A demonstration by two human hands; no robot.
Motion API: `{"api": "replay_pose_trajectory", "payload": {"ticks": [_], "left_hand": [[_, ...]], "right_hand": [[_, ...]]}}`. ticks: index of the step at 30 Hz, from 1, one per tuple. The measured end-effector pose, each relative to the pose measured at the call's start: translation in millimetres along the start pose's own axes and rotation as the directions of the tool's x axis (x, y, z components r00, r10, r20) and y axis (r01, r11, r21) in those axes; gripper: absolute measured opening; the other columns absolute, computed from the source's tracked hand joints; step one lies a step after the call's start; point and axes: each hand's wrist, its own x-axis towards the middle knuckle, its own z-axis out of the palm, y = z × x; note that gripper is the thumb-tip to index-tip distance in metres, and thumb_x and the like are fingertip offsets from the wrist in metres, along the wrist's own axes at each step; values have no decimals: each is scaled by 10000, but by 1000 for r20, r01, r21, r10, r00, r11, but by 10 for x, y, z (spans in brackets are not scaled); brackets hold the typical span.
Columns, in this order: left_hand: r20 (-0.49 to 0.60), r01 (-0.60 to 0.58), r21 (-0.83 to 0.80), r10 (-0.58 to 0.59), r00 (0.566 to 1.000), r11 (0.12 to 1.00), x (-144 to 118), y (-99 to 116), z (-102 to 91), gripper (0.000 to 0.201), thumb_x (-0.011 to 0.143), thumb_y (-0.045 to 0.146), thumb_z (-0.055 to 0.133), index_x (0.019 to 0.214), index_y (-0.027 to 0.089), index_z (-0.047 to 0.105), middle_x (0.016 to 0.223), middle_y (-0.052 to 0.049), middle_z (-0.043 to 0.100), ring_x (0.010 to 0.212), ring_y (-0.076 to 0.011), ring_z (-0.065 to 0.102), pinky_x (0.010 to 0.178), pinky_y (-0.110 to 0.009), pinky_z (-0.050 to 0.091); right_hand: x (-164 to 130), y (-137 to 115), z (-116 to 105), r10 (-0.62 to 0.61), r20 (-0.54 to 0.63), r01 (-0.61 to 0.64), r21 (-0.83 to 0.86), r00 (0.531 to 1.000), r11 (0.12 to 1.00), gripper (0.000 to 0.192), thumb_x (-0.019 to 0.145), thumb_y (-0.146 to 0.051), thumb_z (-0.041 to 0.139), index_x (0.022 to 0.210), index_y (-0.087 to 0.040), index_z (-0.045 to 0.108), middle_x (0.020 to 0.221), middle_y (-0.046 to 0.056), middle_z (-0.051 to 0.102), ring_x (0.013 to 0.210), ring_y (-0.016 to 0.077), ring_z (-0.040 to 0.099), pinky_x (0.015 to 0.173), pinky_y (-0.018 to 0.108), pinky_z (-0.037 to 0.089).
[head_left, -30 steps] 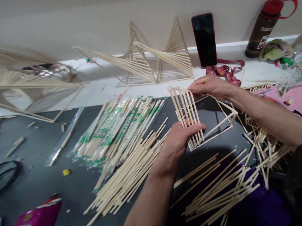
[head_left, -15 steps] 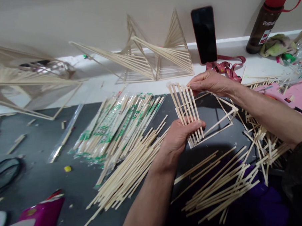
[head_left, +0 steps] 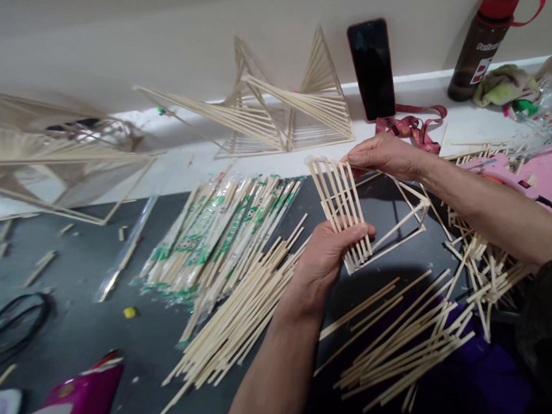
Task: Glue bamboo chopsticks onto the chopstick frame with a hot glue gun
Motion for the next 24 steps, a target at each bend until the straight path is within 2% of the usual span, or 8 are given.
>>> {"api": "replay_pose_trajectory", "payload": {"ticks": [4, 12, 19, 24], "left_hand": [[6, 3, 6, -3, 1000, 1000, 4, -1, -2, 261, 498, 309, 841, 646, 116, 745, 598, -32, 680, 503, -91, 554, 510, -201, 410], [-8, 13, 12, -13, 1000, 1000, -20, 25, 24, 239, 519, 293, 826, 651, 113, 740, 614, -41, 682, 510, -95, 555, 508, -207, 407], [-4, -1, 5, 1, 1000, 1000, -18, 12, 18, 229, 529, 285, 829, 654, 114, 742, 620, -44, 682, 519, -98, 560, 518, -211, 416], [-9, 5, -1, -5, 1000, 1000, -18, 8, 17, 229, 524, 284, 832, 652, 117, 742, 620, -40, 683, 516, -99, 558, 514, -212, 415]], "right_hand": [[-2, -28, 29, 60, -10, -59, 71, 998, 996, 174, 864, -153, 603, 750, -99, 724, 701, 29, 699, 651, 93, 627, 728, 216, 506], [43, -50, 40, 77, 35, -77, 11, 996, 997, 264, 878, -161, 591, 632, -109, 672, 595, 15, 633, 547, 77, 537, 579, 185, 442], [43, -142, 118, 135, -27, -135, 6, 991, 991, 295, 857, -59, 550, 582, -112, 645, 522, 11, 594, 517, 80, 516, 528, 175, 398], [47, -127, 109, 63, -7, -63, -32, 998, 998, 293, 833, -57, 568, 554, -113, 635, 509, 3, 588, 473, 65, 447, 495, 176, 350]]}}
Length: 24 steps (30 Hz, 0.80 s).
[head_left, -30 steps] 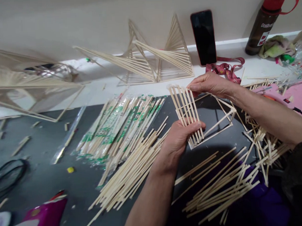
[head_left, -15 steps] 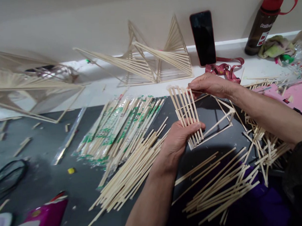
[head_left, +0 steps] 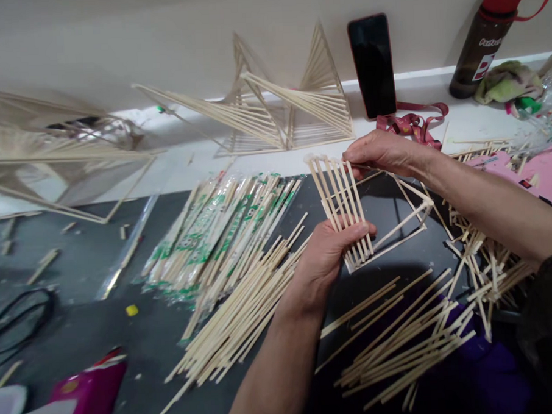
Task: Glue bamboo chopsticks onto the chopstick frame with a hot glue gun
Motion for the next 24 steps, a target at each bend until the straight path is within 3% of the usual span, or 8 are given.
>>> {"api": "replay_pose_trajectory", "payload": {"ticks": [6, 12, 24], "left_hand": [[8, -11, 18, 11, 1000, 1000, -2, 0, 0, 228, 536, 289, 820, 656, 113, 741, 613, -40, 676, 510, -100, 549, 519, -219, 417], [9, -12, 19, 12, 1000, 1000, 6, 1, -2, 228, 529, 290, 823, 652, 116, 741, 619, -41, 680, 520, -101, 560, 525, -214, 423], [-11, -43, 62, 44, 999, 997, 2, -6, 2, 212, 541, 294, 803, 645, 120, 740, 614, -49, 673, 519, -110, 549, 505, -232, 420]], "right_hand": [[-5, -23, 23, 49, -38, -48, 12, 998, 999, 295, 835, -26, 547, 567, -105, 644, 501, 4, 590, 503, 69, 503, 517, 169, 372], [5, 21, -14, -15, -4, 15, 9, 1000, 1000, 267, 840, -88, 591, 583, -101, 659, 512, 3, 602, 476, 49, 464, 495, 156, 356], [16, 43, -19, -11, -10, 10, -18, 1000, 1000, 249, 859, -114, 593, 615, -109, 645, 525, -4, 588, 508, 48, 500, 533, 142, 397]]}}
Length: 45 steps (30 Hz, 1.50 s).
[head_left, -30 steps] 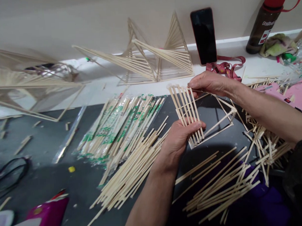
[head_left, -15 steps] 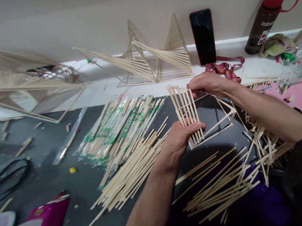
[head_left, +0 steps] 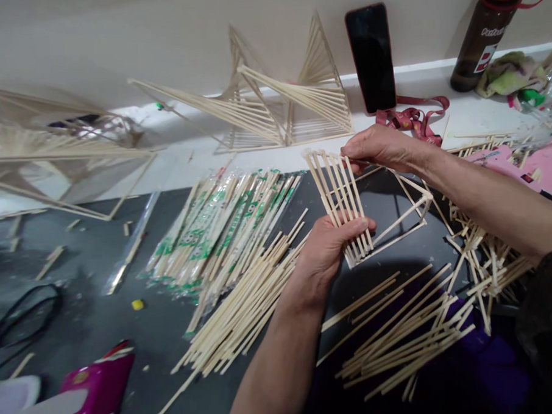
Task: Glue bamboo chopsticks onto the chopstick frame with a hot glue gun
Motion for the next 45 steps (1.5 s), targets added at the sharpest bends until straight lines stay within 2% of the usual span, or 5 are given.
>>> {"api": "replay_pose_trajectory", "payload": {"ticks": [7, 14, 21, 26, 45], "left_hand": [[-10, -3, 14, 3, 1000, 1000, -7, 22, 19, 201, 546, 286, 795, 649, 123, 737, 628, -51, 679, 529, -117, 557, 515, -238, 427], [-1, 2, -11, -2, 1000, 1000, 4, 15, 22, 207, 536, 278, 797, 649, 116, 734, 616, -43, 672, 521, -104, 553, 519, -228, 421], [22, -13, -21, 13, 1000, 1000, 0, 0, 13, 213, 557, 295, 795, 648, 112, 734, 608, -35, 662, 515, -100, 542, 512, -225, 398], [23, -15, -26, 16, 1000, 1000, -5, 12, 25, 220, 554, 301, 794, 644, 111, 733, 598, -41, 661, 517, -106, 542, 515, -229, 396], [22, -7, -36, 8, 1000, 999, 10, 0, 20, 229, 540, 297, 797, 649, 108, 731, 606, -37, 662, 521, -104, 549, 527, -229, 398]], "right_hand": [[-8, 15, 13, -30, -13, 30, 0, 999, 1000, 247, 847, -88, 587, 604, -103, 628, 552, 2, 586, 529, 53, 500, 535, 151, 381], [-69, -95, 87, 31, -64, -32, -14, 997, 999, 332, 868, -26, 518, 552, -106, 577, 518, -2, 549, 518, 56, 484, 557, 169, 392], [-89, -81, 80, 45, -98, -45, 11, 994, 999, 369, 904, -54, 527, 553, -117, 621, 526, -4, 593, 516, 51, 514, 549, 159, 415], [-79, -53, 56, 69, -73, -66, 53, 995, 996, 386, 929, -88, 524, 573, -134, 665, 556, 18, 618, 552, 67, 548, 585, 173, 460], [-20, 18, -5, -29, -17, 28, -38, 999, 999, 278, 878, -147, 585, 607, -105, 634, 547, -19, 592, 530, 45, 527, 562, 146, 407]]}}
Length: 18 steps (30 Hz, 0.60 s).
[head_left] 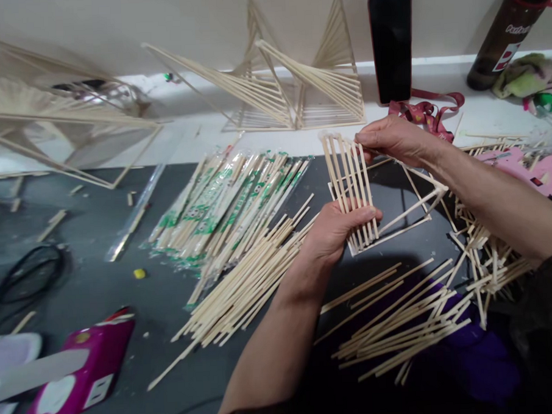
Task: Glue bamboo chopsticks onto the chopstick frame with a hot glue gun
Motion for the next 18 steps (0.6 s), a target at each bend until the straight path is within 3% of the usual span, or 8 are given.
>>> {"api": "replay_pose_trajectory", "payload": {"ticks": [13, 18], "left_hand": [[-3, 3, 20, -3, 1000, 1000, -13, 18, -3, 220, 546, 295, 791, 652, 110, 735, 599, -36, 663, 514, -100, 542, 511, -221, 395], [-17, -3, 29, 4, 1000, 1000, -39, 47, 23, 205, 544, 287, 781, 641, 112, 733, 600, -38, 664, 517, -101, 540, 519, -222, 399]], "right_hand": [[-18, -30, 27, -6, -27, 5, -40, 1000, 999, 298, 877, -155, 595, 585, -105, 626, 527, -22, 580, 525, 31, 522, 575, 135, 420], [-36, -9, 56, 40, -104, -44, -36, 994, 998, 318, 927, -247, 545, 673, -104, 672, 617, 1, 654, 606, 61, 605, 679, 200, 506]]}}
